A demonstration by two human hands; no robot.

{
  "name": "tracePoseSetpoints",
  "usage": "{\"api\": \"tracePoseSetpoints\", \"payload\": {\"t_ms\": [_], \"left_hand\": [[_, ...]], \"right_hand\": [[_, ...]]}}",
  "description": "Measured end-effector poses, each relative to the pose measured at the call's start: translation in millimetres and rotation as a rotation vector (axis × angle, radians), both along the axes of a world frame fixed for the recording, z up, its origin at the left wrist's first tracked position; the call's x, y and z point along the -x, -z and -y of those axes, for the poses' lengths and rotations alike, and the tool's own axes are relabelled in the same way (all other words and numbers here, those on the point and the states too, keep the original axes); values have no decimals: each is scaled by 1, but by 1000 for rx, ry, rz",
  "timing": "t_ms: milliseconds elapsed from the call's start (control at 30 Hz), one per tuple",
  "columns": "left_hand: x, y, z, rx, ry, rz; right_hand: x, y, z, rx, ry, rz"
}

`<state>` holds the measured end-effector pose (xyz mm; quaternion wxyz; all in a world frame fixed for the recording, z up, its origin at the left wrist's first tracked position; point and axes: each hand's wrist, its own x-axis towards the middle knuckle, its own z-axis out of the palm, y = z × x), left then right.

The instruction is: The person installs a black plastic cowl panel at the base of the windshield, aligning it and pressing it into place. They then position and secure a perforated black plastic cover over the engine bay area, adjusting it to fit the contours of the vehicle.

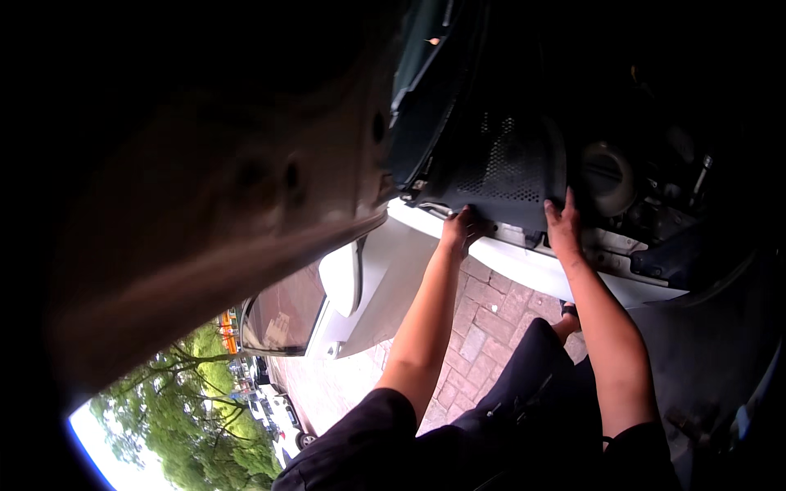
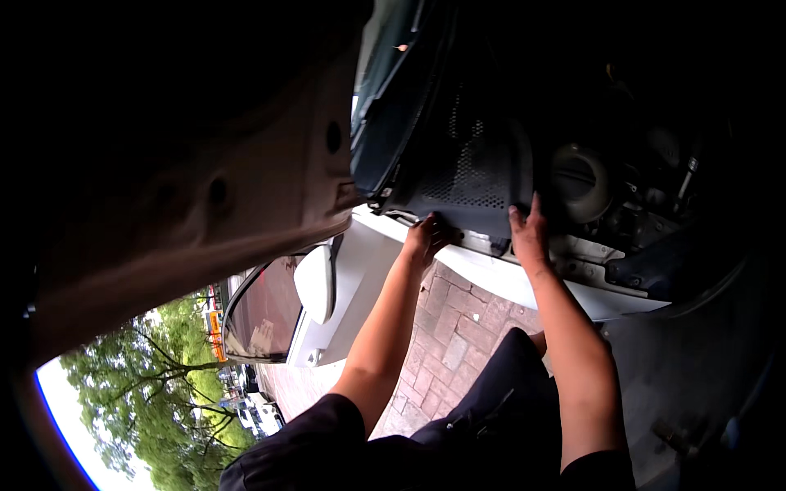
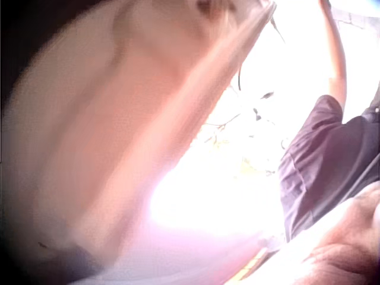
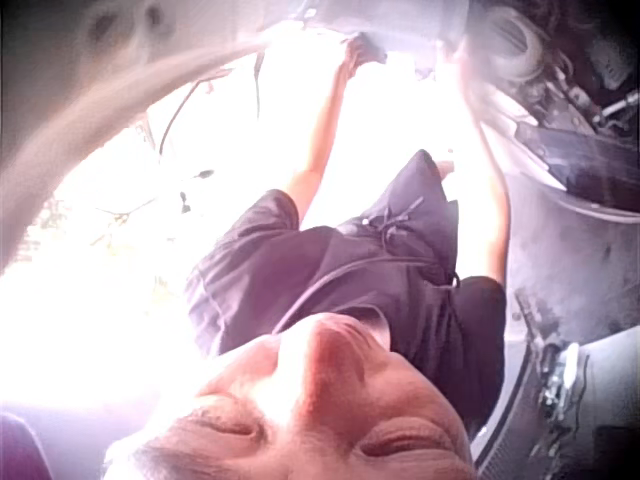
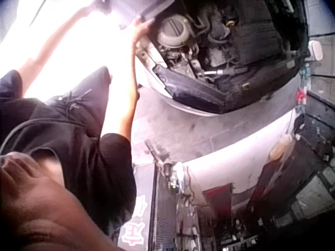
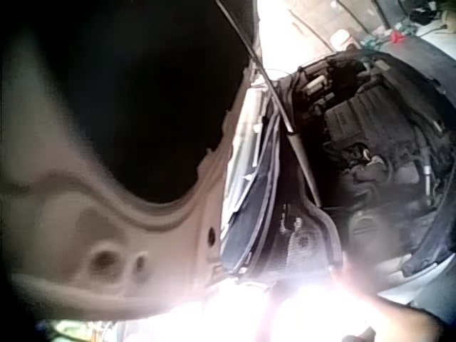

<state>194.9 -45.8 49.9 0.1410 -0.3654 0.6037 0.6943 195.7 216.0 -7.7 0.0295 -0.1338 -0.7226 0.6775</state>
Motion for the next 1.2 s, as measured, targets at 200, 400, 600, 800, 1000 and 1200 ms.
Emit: {"api": "tracePoseSetpoints", "payload": {"t_ms": [200,400,600,800,1000,1200], "left_hand": [[-2,-28,-9,-87,-1,-27],[-76,-72,10,56,233,24],[-212,-57,162,364,309,96],[-494,6,332,836,39,528],[-647,43,268,238,-23,880],[-674,70,190,18,-160,837]], "right_hand": [[35,38,-5,306,61,179],[54,-10,-42,304,-51,289],[66,-8,-44,183,85,277],[73,-7,-34,215,-18,307],[83,3,-86,295,-7,303],[62,-17,-57,287,48,357]]}}
